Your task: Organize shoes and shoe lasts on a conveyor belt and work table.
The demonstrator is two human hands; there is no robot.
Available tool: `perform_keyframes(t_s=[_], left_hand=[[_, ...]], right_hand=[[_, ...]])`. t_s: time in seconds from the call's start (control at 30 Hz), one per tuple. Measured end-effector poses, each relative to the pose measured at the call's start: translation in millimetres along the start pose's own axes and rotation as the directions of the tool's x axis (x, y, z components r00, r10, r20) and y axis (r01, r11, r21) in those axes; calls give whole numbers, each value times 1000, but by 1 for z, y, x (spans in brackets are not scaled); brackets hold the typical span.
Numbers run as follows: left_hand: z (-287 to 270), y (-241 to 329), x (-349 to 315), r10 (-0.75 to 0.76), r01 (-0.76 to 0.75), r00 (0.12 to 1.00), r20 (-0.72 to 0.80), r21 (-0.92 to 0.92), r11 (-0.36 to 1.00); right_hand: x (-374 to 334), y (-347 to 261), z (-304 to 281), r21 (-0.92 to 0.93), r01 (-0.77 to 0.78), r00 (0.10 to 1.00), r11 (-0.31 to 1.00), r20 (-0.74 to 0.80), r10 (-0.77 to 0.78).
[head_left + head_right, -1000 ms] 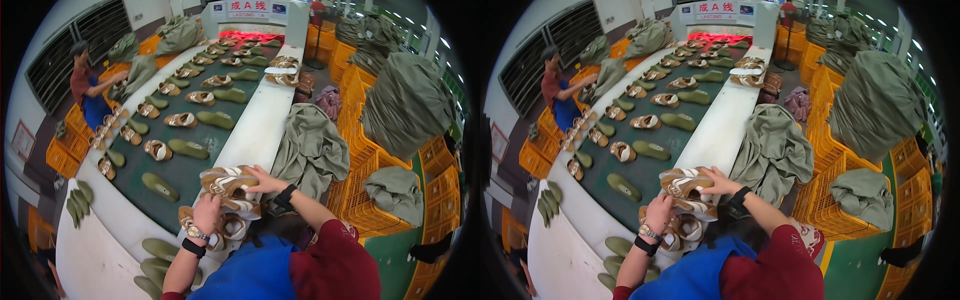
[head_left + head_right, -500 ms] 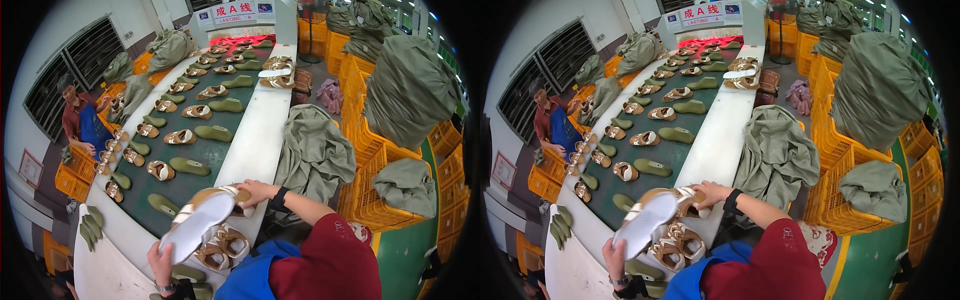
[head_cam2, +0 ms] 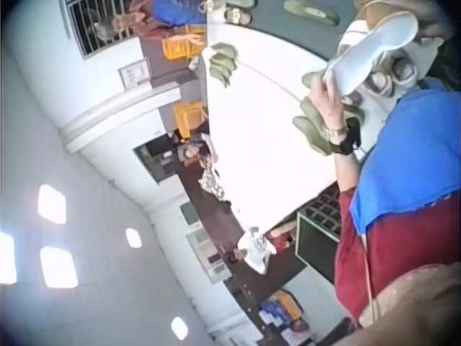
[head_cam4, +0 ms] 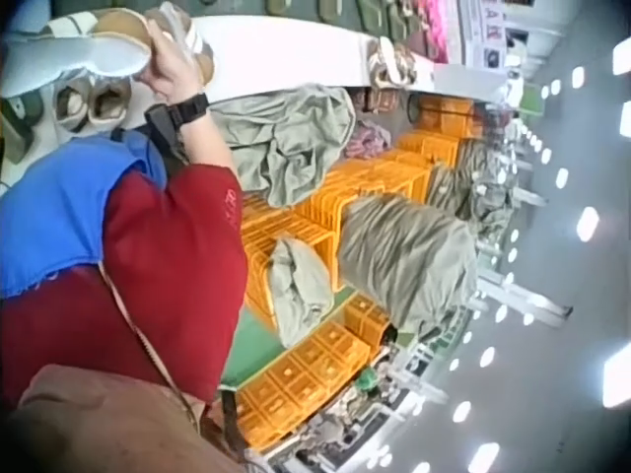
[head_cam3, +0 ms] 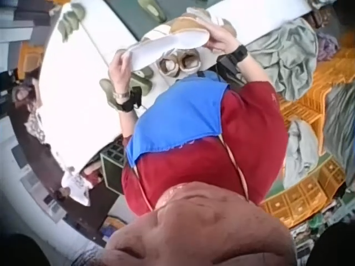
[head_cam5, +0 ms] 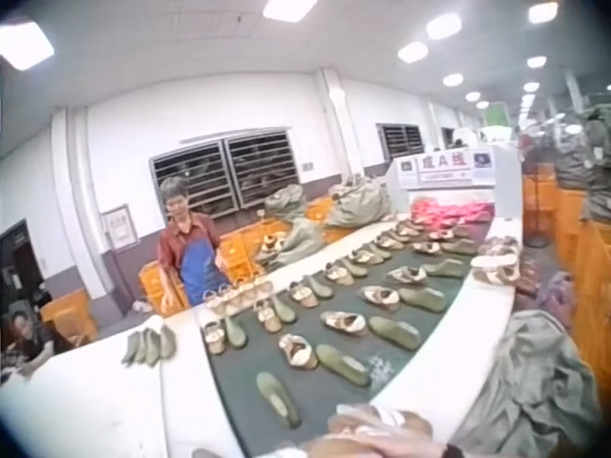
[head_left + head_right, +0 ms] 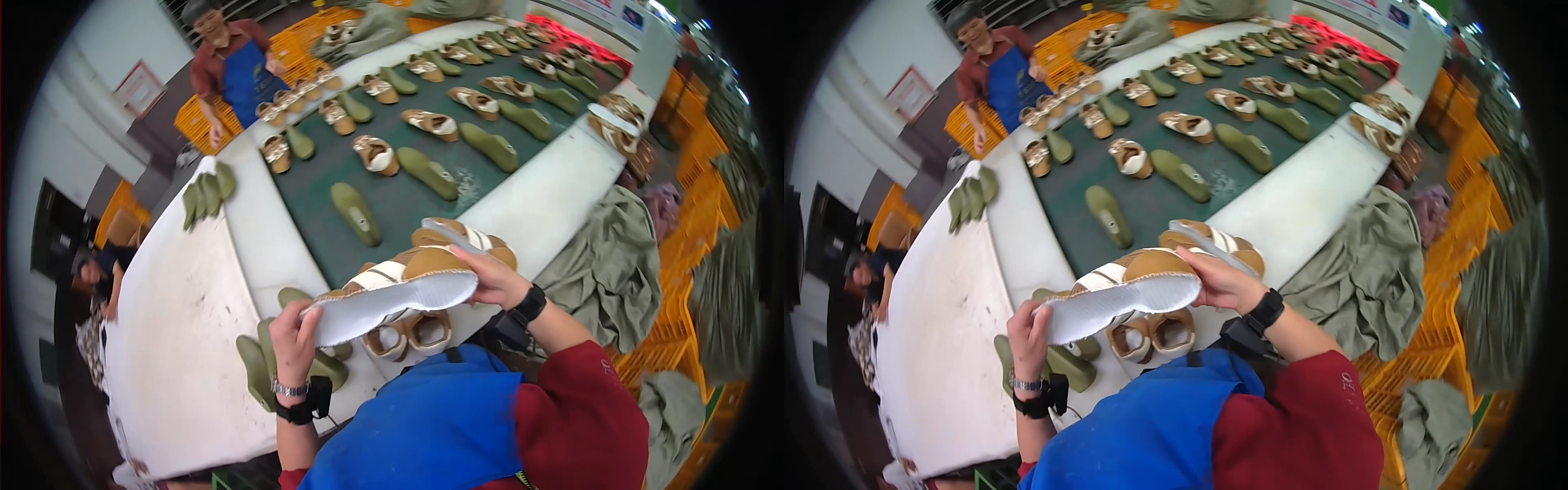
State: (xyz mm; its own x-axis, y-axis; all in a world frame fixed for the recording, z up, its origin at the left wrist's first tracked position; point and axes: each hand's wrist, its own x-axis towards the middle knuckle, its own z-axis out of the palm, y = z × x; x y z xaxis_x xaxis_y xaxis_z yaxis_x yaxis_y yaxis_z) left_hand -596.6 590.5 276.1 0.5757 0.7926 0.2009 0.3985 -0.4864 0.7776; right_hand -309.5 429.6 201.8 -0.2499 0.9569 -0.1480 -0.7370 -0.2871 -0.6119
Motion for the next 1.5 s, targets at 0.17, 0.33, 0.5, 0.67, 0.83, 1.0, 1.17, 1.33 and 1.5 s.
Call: perform_keyframes(t_s=[0.17, 0.33, 0.5, 0.67, 0.83, 1.0, 1.17, 1.33, 1.5], left_hand=[[4, -20, -5, -44, -15, 965, -260, -221, 975], [15, -22, -15, -136, 477, 876, 462, -792, 382], [2, -27, 2, -176, 465, 885, 431, -837, 290], [-5, -45, 13, -224, 445, 881, 416, -890, 96], [-20, -87, 26, -246, 243, 958, 148, -873, 423], [-27, -54, 38, -36, -182, 821, -570, -321, 930], [-59, -79, 43, -106, 73, 991, -84, -327, 942], [-67, -53, 35, -291, 266, 950, 116, -786, 558], [-88, -69, 33, -239, 200, 968, 83, -827, 525]], right_hand=[[11, 9, 61, -533, 208, 950, 820, -90, -299], [26, 42, 117, -966, 200, 768, -163, 258, -586], [45, 59, 132, -955, 237, 754, -175, 295, -587], [59, 63, 142, -935, 326, 752, -136, 344, -563], [64, 69, 150, -931, 364, 784, 11, 300, -543], [76, 68, 127, 66, 321, 904, 945, -319, -285], [73, 70, 101, 489, 165, 973, 857, 63, -223], [71, 74, 91, 515, 122, 992, 848, -48, -114], [69, 71, 119, 438, 73, 989, 896, -150, -7]])
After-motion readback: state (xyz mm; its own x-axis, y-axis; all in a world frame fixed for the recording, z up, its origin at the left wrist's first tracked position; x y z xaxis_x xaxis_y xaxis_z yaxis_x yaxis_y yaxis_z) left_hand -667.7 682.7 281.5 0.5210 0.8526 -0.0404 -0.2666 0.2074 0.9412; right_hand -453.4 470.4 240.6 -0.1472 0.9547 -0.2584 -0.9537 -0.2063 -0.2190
